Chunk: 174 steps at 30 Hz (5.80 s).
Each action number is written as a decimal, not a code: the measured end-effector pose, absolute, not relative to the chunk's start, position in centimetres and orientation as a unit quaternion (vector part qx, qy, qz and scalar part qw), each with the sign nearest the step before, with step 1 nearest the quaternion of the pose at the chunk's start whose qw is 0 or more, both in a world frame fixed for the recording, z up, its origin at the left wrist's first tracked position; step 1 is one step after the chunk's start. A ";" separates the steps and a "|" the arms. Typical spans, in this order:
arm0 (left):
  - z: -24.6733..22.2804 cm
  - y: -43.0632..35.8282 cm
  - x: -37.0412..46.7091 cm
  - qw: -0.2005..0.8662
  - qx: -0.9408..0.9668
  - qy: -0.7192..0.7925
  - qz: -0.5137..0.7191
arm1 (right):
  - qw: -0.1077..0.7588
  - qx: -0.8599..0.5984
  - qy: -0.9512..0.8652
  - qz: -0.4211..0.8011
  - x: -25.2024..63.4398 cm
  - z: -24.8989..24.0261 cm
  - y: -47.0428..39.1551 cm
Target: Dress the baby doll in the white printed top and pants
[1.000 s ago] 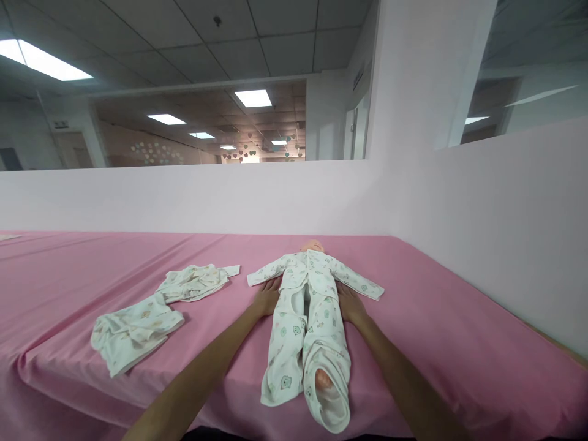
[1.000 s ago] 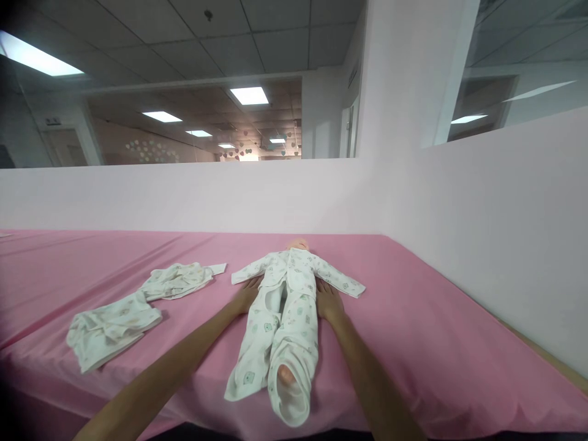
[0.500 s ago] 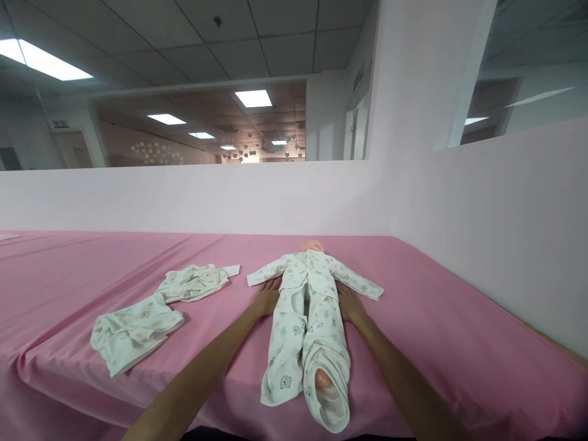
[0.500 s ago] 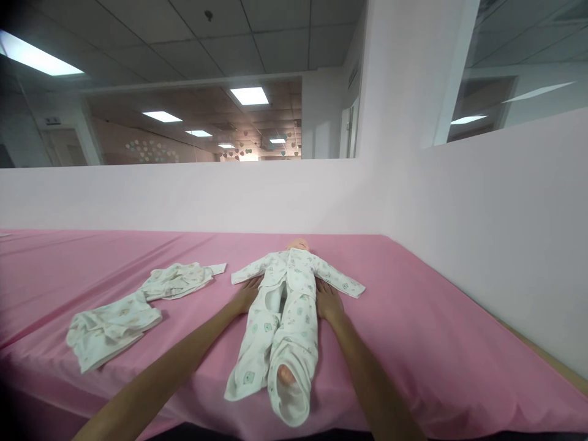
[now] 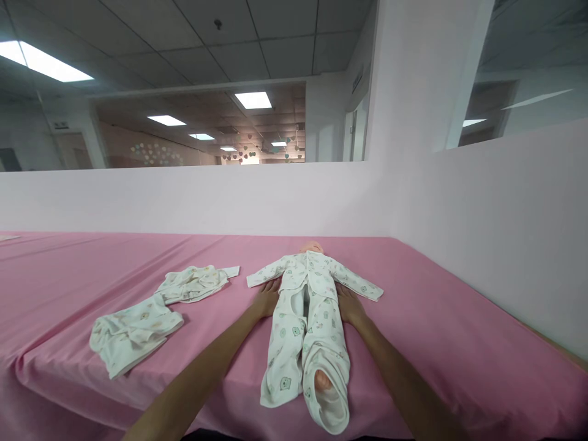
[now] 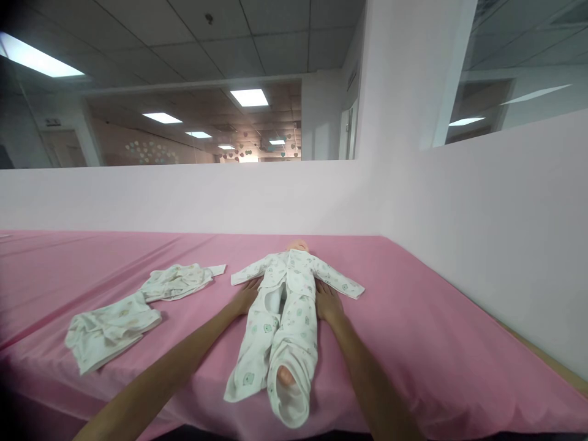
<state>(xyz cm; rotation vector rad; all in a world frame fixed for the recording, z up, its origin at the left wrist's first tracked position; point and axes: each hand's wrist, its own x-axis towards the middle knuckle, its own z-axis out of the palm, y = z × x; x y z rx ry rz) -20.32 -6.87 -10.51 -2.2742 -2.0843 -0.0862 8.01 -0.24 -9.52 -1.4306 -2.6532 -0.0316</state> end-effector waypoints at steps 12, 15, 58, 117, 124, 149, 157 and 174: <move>-10.6 -6.6 -20.5 0.032 -0.738 -0.673 -0.023 | 0.061 -0.473 -0.879 -0.016 8.0 -9.5 -0.3; -10.7 -6.6 -20.5 0.034 -0.739 -0.672 -0.025 | 0.061 -0.474 -0.879 -0.013 8.0 -9.4 -0.2; -10.3 -6.9 -20.2 0.031 -0.732 -0.680 -0.018 | 0.065 -0.473 -0.879 -0.017 8.0 -9.7 -0.1; -10.4 -6.9 -20.2 0.029 -0.735 -0.677 -0.021 | 0.067 -0.477 -0.876 -0.013 8.0 -9.7 0.0; -10.3 -6.9 -20.2 0.029 -0.734 -0.678 -0.018 | 0.072 -0.476 -0.876 -0.009 8.0 -9.8 0.1; -10.5 -6.9 -20.2 0.037 -0.733 -0.678 -0.027 | 0.075 -0.468 -0.880 -0.013 8.0 -9.6 -0.1; -10.2 -7.1 -20.0 0.033 -0.730 -0.682 -0.027 | 0.061 -0.471 -0.880 -0.020 8.0 -9.3 -0.4; -10.5 -6.9 -20.2 0.040 -0.732 -0.680 -0.014 | 0.056 -0.479 -0.876 -0.008 7.9 -9.1 -0.6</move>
